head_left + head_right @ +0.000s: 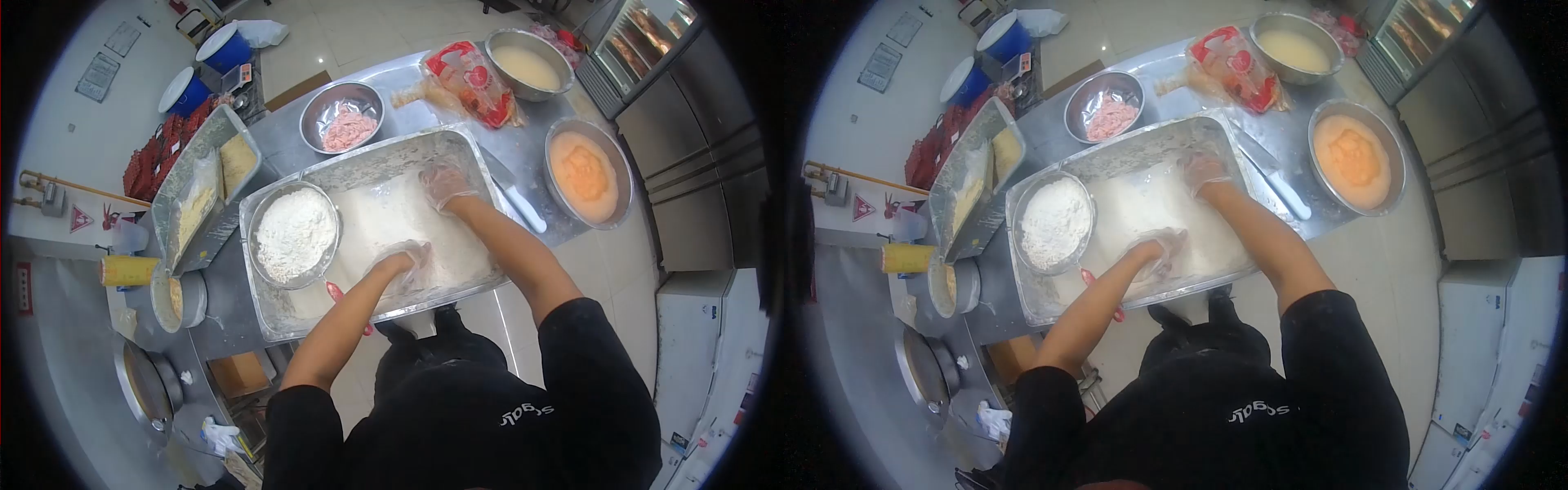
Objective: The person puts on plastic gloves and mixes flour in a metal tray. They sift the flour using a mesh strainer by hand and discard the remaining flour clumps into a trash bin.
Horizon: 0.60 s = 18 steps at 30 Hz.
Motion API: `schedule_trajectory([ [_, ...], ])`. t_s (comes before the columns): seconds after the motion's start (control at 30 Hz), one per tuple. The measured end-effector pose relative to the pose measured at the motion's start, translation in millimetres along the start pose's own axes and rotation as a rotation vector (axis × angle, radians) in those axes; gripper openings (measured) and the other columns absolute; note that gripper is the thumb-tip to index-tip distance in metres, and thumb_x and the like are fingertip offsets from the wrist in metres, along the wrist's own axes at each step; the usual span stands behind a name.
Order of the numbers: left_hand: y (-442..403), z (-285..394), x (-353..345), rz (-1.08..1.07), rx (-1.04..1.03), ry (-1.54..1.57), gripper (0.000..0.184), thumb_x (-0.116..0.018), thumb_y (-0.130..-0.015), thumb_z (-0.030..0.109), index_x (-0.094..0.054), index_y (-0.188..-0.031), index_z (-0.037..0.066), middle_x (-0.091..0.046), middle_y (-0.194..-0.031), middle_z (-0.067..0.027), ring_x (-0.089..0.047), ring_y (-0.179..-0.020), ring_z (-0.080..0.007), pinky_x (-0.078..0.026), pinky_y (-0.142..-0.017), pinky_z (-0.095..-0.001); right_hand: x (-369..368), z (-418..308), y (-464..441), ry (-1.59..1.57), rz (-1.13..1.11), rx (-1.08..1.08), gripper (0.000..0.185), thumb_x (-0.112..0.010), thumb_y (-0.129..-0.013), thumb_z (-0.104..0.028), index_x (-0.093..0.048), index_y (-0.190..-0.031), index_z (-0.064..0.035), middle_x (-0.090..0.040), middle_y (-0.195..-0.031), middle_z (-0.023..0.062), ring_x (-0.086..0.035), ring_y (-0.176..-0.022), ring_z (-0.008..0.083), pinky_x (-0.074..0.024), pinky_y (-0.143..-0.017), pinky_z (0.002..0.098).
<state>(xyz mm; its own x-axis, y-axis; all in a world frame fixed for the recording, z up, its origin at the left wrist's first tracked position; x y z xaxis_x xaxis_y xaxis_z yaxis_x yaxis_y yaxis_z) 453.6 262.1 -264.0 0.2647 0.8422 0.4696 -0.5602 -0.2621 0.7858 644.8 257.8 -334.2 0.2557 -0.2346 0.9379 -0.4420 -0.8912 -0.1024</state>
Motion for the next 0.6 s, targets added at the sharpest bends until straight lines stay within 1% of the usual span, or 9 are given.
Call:
schedule_trajectory([
  [0.07,-3,21,-14,-0.129,0.132,0.32,0.058,-0.028,-0.096,0.049,-0.049,-0.13,0.008,-0.045,-0.132,-0.0229,-0.043,-0.125,-0.0308,-0.04,-0.099,-0.0427,3,4,13,0.078,-0.169,0.001,0.038,-0.039,-0.093,-0.03,-0.066,-0.1,-0.0033,-0.064,-0.101,0.0195,-0.062,-0.094,0.0364,-0.0475,-0.084,0.0459],
  [0.13,-24,14,-43,-0.168,0.094,0.644,0.074,-0.015,-0.093,0.061,-0.041,-0.138,0.008,-0.036,-0.144,-0.0196,-0.038,-0.132,-0.0309,-0.037,-0.103,-0.0455,58,-19,41,0.11,-0.422,-0.04,0.042,-0.036,-0.094,-0.033,-0.062,-0.108,-0.003,-0.063,-0.106,0.0193,-0.06,-0.1,0.0356,-0.0462,-0.086,0.0459],
  [0.17,-18,23,-45,-0.167,0.106,0.822,0.074,-0.015,-0.094,0.061,-0.042,-0.136,0.007,-0.038,-0.142,-0.0195,-0.039,-0.13,-0.0312,-0.036,-0.103,-0.046,79,-30,52,0.125,-0.536,-0.061,0.045,-0.035,-0.095,-0.035,-0.06,-0.113,-0.0029,-0.062,-0.109,0.0191,-0.059,-0.103,0.0352,-0.0455,-0.088,0.046],
  [0.27,34,64,-33,-0.13,0.122,1.302,0.075,-0.014,-0.094,0.06,-0.044,-0.132,0.003,-0.044,-0.136,-0.0191,-0.042,-0.126,-0.0323,-0.034,-0.104,-0.0477,84,-30,88,0.141,-0.676,-0.008,0.049,-0.037,-0.093,-0.038,-0.053,-0.124,-0.0033,-0.058,-0.119,0.0187,-0.056,-0.111,0.0346,-0.043,-0.093,0.0433],
  [0.33,52,80,-31,-0.148,0.077,1.515,0.076,-0.013,-0.095,0.06,-0.045,-0.13,0.0,-0.049,-0.131,-0.0189,-0.045,-0.123,-0.033,-0.033,-0.105,-0.0488,84,-35,105,0.055,-0.673,-0.081,0.047,-0.044,-0.089,-0.035,-0.055,-0.122,-0.0037,-0.059,-0.119,0.0202,-0.057,-0.11,0.0346,-0.0434,-0.093,0.0433],
  [0.43,15,71,-49,-0.357,-0.095,1.867,0.079,-0.01,-0.093,0.061,-0.046,-0.129,0.0,-0.05,-0.132,-0.0166,-0.045,-0.122,-0.0331,-0.03,-0.107,-0.0486,87,-39,121,-0.051,-0.665,-0.142,0.048,-0.048,-0.086,-0.037,-0.056,-0.121,-0.0047,-0.057,-0.122,0.0204,-0.055,-0.114,0.0333,-0.041,-0.096,0.0421],
  [0.53,-11,64,-61,-0.315,-0.008,1.983,0.078,-0.014,-0.093,0.062,-0.049,-0.126,0.0,-0.053,-0.129,-0.0161,-0.047,-0.12,-0.0335,-0.031,-0.107,-0.0473,66,-15,131,-0.143,-0.596,-0.056,0.052,-0.05,-0.085,-0.041,-0.057,-0.122,-0.0047,-0.056,-0.124,0.0192,-0.052,-0.117,0.0315,-0.0389,-0.099,0.0401],
  [0.57,-3,66,-59,-0.28,-0.041,2.004,0.077,-0.015,-0.093,0.062,-0.049,-0.126,0.0,-0.054,-0.127,-0.0165,-0.048,-0.119,-0.0336,-0.032,-0.107,-0.047,56,-12,132,-0.176,-0.563,-0.01,0.053,-0.05,-0.085,-0.042,-0.057,-0.122,-0.0045,-0.056,-0.124,0.0188,-0.052,-0.118,0.0309,-0.0384,-0.1,0.0394],
  [0.6,9,71,-54,-0.248,-0.075,2.017,0.077,-0.017,-0.093,0.062,-0.049,-0.125,0.0,-0.054,-0.126,-0.0168,-0.049,-0.117,-0.0337,-0.032,-0.106,-0.0467,65,-23,132,-0.229,-0.5,-0.072,0.053,-0.051,-0.085,-0.043,-0.058,-0.121,-0.0042,-0.056,-0.125,0.0193,-0.051,-0.119,0.0308,-0.0381,-0.1,0.0389],
])
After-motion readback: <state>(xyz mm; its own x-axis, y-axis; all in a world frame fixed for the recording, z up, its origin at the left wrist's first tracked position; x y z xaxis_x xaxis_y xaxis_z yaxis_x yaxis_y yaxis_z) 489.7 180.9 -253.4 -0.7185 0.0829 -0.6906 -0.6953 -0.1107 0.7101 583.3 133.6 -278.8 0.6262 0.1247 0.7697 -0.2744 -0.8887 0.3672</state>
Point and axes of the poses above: each hand's wrist, its own y-axis away from the middle knuckle, its own x-axis out of the back of the hand, z = x × y, the point moved 1 cm from there along -y, towards the middle knuckle
